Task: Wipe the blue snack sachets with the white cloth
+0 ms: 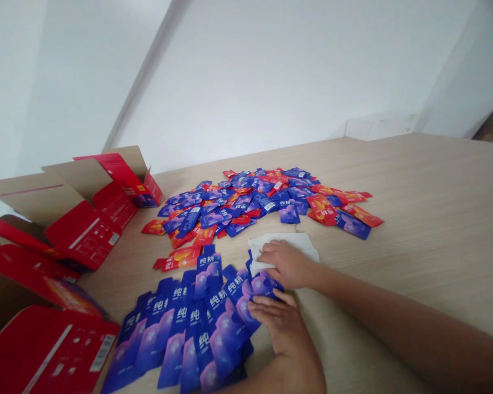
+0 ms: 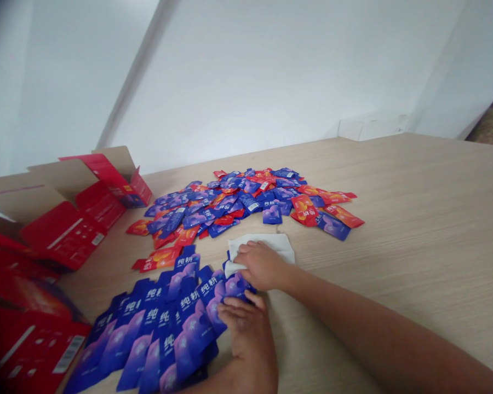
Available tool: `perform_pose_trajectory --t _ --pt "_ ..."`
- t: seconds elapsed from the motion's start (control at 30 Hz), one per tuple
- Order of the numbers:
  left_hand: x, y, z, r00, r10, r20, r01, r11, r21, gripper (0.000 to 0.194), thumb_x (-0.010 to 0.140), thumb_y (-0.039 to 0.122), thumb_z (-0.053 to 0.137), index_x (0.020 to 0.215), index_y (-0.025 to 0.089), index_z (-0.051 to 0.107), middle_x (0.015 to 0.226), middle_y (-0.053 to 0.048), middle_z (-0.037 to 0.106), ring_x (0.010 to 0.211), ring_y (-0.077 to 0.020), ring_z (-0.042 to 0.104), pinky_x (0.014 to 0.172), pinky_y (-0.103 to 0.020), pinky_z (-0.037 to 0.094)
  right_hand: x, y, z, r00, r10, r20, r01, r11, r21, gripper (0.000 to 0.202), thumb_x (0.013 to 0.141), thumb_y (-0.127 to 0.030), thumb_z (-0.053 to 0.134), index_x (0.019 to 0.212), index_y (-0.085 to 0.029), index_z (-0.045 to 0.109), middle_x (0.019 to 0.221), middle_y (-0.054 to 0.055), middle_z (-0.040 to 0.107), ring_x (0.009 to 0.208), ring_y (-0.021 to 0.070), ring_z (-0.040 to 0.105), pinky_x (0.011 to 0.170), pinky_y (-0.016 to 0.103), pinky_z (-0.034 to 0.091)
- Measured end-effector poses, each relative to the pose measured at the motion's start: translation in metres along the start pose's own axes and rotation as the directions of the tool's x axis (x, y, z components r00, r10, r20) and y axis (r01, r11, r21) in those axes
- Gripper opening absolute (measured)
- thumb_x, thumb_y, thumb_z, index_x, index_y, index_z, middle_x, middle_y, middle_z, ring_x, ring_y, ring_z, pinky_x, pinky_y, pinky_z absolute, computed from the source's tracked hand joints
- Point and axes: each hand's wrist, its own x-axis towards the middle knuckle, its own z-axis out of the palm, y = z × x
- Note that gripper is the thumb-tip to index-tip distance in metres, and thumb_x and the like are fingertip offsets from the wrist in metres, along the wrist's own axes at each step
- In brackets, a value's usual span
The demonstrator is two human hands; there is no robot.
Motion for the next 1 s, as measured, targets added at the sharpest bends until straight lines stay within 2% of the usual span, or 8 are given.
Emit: perform_pose_trajectory --t 0.13,0.2,0.33,0.4,0.57,0.63,0.83,1.0 --pt "0.002 -0.002 -0.002 1.0 -0.001 0.004 0.001 1.0 0.029 0.03 0.08 0.005 0.04 0.098 0.001 0.064 0.096 -0.031 0.066 0.088 -0.0363 0.065 0.078 -0.054 0.052 -0.004 -0.009 0.003 0.989 -0.144 0.027 0.142 0.987 0.077 0.022 0.076 -0.023 0.059 0.097 -0.018 0.064 0.093 0.005 0.058 0.088 0.0201 0.049 0.083 0.034 0.035" --pt "0.002 -0.004 -0.004 1.0 0.013 0.024 -0.014 0.999 0.036 0.031 0.079 0.004 0.041 0.1 0.002 0.064 0.097 -0.03 0.066 0.088 -0.0362 0.065 0.078 -0.054 0.052 -0.002 -0.007 0.004 0.994 -0.107 0.018 0.106 0.992 0.065 0.022 0.077 -0.023 0.059 0.098 -0.018 0.064 0.093 0.006 0.058 0.088 0.0204 0.049 0.082 0.034 0.034" --pt "0.002 -0.004 -0.006 0.995 0.053 0.085 -0.06 0.995 0.082 0.036 0.077 0.003 0.043 0.107 0.009 0.061 0.101 -0.027 0.067 0.09 -0.0351 0.065 0.08 -0.058 0.049 0.002 0.006 0.002 0.998 0.06 -0.009 -0.06 0.998 -0.004 0.023 0.081 -0.025 0.055 0.102 -0.018 0.063 0.097 0.008 0.058 0.092 0.0223 0.049 0.082 0.035 0.034" --pt "0.001 -0.003 -0.005 0.994 0.054 0.095 -0.066 0.99 0.125 0.036 0.078 0.004 0.043 0.109 0.009 0.059 0.103 -0.027 0.066 0.092 -0.0347 0.065 0.082 -0.06 0.047 0.001 0.009 0.001 0.997 0.074 -0.019 -0.075 0.997 -0.016 0.025 0.082 -0.025 0.055 0.104 -0.018 0.063 0.098 0.008 0.058 0.093 0.0227 0.049 0.083 0.036 0.034" --pt "0.0 -0.001 0.0 0.997 0.028 0.067 -0.043 0.972 0.23 0.033 0.08 0.009 0.044 0.11 0.01 0.057 0.104 -0.027 0.066 0.092 -0.0348 0.065 0.085 -0.062 0.044 -0.005 0.006 -0.002 0.993 -0.119 0.023 0.118 0.992 0.054 0.02 0.079 -0.024 0.057 0.096 -0.017 0.063 0.094 0.007 0.058 0.089 0.0205 0.049 0.083 0.034 0.035" --pt "0.0 -0.002 0.001 0.997 0.03 0.067 -0.045 0.97 0.24 0.033 0.08 0.01 0.045 0.111 0.01 0.057 0.105 -0.027 0.066 0.093 -0.0348 0.065 0.086 -0.062 0.043 -0.004 0.005 -0.002 0.988 -0.147 0.037 0.144 0.987 0.066 0.018 0.079 -0.025 0.057 0.095 -0.017 0.063 0.093 0.006 0.058 0.088 0.0204 0.05 0.082 0.034 0.035" --pt "0.0 0.0 0.003 0.998 0.012 0.063 -0.027 0.969 0.245 0.036 0.079 0.008 0.043 0.113 0.012 0.056 0.106 -0.025 0.066 0.093 -0.0328 0.065 0.086 -0.059 0.045 0.002 0.006 -0.002 1.0 0.031 0.005 -0.031 0.998 -0.051 0.022 0.081 -0.024 0.056 0.101 -0.018 0.063 0.097 0.008 0.058 0.093 0.0238 0.048 0.08 0.036 0.034" --pt "0.0 0.004 0.007 0.998 -0.009 0.057 -0.005 0.971 0.24 0.032 0.079 0.01 0.043 0.106 0.003 0.06 0.103 -0.031 0.065 0.094 -0.0367 0.064 0.087 -0.06 0.044 -0.003 -0.008 -0.001 0.987 -0.152 0.042 0.15 0.987 0.051 0.024 0.077 -0.023 0.058 0.1 -0.02 0.063 0.095 0.005 0.058 0.09 0.0211 0.048 0.083 0.035 0.033"
